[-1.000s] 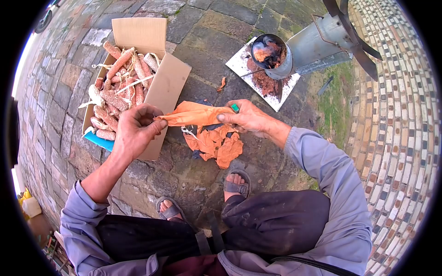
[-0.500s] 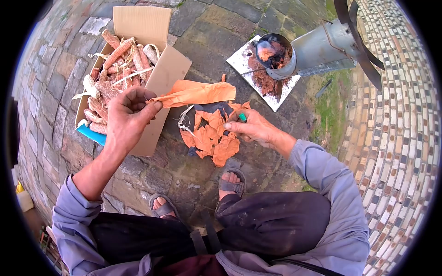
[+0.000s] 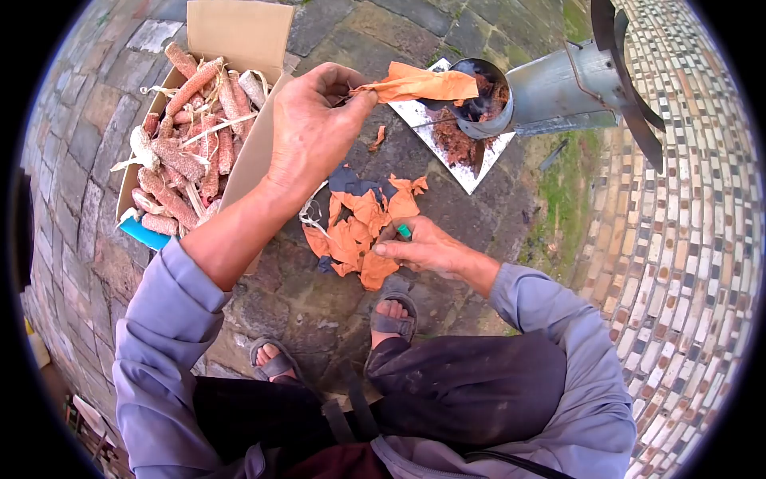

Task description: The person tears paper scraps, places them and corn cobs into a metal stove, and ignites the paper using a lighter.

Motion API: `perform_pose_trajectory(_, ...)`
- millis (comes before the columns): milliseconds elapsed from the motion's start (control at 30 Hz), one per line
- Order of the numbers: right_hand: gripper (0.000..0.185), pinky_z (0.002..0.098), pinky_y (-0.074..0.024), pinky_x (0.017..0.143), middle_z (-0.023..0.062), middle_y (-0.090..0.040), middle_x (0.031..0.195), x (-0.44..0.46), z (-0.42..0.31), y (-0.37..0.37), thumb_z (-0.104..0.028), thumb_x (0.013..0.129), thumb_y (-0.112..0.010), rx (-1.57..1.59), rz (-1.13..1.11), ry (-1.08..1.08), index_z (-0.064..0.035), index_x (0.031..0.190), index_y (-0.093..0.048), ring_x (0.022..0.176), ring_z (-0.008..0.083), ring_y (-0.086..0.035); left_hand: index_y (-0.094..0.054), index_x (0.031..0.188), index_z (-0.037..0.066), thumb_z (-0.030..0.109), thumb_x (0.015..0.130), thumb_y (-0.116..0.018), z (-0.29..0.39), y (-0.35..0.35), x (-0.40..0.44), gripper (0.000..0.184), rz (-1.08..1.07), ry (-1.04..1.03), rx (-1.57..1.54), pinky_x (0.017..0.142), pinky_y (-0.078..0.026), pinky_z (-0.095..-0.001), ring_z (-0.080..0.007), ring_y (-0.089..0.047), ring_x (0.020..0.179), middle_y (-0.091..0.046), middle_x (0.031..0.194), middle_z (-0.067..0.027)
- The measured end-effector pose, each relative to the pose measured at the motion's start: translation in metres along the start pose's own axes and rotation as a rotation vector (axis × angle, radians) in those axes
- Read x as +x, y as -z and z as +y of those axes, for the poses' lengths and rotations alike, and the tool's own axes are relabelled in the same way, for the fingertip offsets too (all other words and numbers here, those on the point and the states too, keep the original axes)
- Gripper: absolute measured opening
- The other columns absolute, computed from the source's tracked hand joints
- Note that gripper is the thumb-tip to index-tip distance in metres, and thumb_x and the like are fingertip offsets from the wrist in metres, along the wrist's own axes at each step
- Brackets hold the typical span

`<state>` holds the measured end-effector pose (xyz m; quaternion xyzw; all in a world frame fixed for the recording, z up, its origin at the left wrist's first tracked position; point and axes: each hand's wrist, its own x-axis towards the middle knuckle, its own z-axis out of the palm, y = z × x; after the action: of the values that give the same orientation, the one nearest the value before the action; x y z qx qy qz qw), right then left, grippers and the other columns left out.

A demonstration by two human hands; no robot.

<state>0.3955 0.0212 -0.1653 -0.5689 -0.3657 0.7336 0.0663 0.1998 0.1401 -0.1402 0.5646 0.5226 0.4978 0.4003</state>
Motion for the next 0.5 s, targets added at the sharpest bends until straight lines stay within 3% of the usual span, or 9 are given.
perform_pose_trajectory(33, 0.033, 0.0215, -0.0315, 0.045, -0.0023, -0.049, 0.068, 0.001, -0.001, -0.001, -0.025, 0.089, -0.073, -0.012, 0.001, 0.001, 0.0013, 0.100, -0.058, 0.054, 0.0042, -0.043, -0.069, 0.091, -0.004, 0.012, 0.080, -0.072, 0.001, -0.007, 0.002, 0.020, -0.012, 0.003, 0.026, 0.065, -0.052, -0.0248, -0.0083, -0.064, 0.070, -0.071, 0.076, -0.0072)
perform_pose_trajectory(233, 0.031, 0.0212, -0.0312, 0.045, -0.0022, -0.049, 0.068, 0.008, 0.000, 0.003, -0.024, 0.089, -0.072, 0.045, -0.041, -0.007, 0.0016, 0.100, -0.058, 0.053, 0.0041, -0.043, -0.070, 0.091, -0.002, 0.016, 0.078, -0.071, -0.006, -0.044, 0.013, 0.022, 0.019, 0.018, 0.003, 0.066, -0.053, -0.0287, -0.0144, -0.067, 0.069, -0.071, 0.076, -0.0103)
perform_pose_trajectory(300, 0.030, 0.0213, -0.0312, 0.045, -0.0023, -0.049, 0.068, 0.011, 0.002, 0.005, -0.023, 0.089, -0.072, 0.046, -0.040, -0.007, 0.0014, 0.100, -0.058, 0.053, 0.0041, -0.043, -0.073, 0.087, 0.004, 0.017, 0.075, -0.068, -0.010, -0.055, 0.014, 0.018, 0.043, 0.038, -0.037, 0.068, -0.054, -0.0385, -0.0304, -0.070, 0.070, -0.070, 0.072, -0.0145)
perform_pose_trajectory(400, 0.029, 0.0214, -0.0311, 0.045, -0.0025, -0.048, 0.068, 0.011, 0.005, 0.006, -0.022, 0.089, -0.072, 0.042, -0.025, -0.007, 0.0011, 0.100, -0.058, 0.053, 0.0042, -0.042, -0.073, 0.087, 0.005, 0.017, 0.075, -0.067, -0.017, -0.067, 0.015, 0.018, 0.045, 0.050, -0.020, 0.069, -0.054, -0.0401, -0.0316, -0.069, 0.072, -0.070, 0.072, -0.0146)
perform_pose_trajectory(433, 0.028, 0.0214, -0.0310, 0.045, -0.0025, -0.048, 0.067, 0.011, 0.005, 0.007, -0.021, 0.089, -0.072, 0.035, -0.012, -0.002, 0.0009, 0.099, -0.058, 0.053, 0.0043, -0.042, -0.073, 0.087, 0.005, 0.017, 0.075, -0.067, -0.018, -0.069, 0.015, 0.018, 0.043, 0.054, -0.022, 0.069, -0.054, -0.0401, -0.0316, -0.069, 0.072, -0.070, 0.072, -0.0146)
perform_pose_trajectory(500, 0.034, 0.0220, -0.0326, 0.046, -0.0023, -0.049, 0.068, 0.012, 0.009, 0.011, -0.028, 0.089, -0.072, 0.020, -0.025, 0.005, 0.0001, 0.099, -0.058, 0.054, 0.0050, -0.044, -0.071, 0.089, 0.000, 0.016, 0.076, -0.071, -0.019, -0.074, 0.014, 0.021, 0.027, 0.050, 0.018, 0.066, -0.053, -0.0313, -0.0189, -0.068, 0.069, -0.071, 0.076, -0.0124)
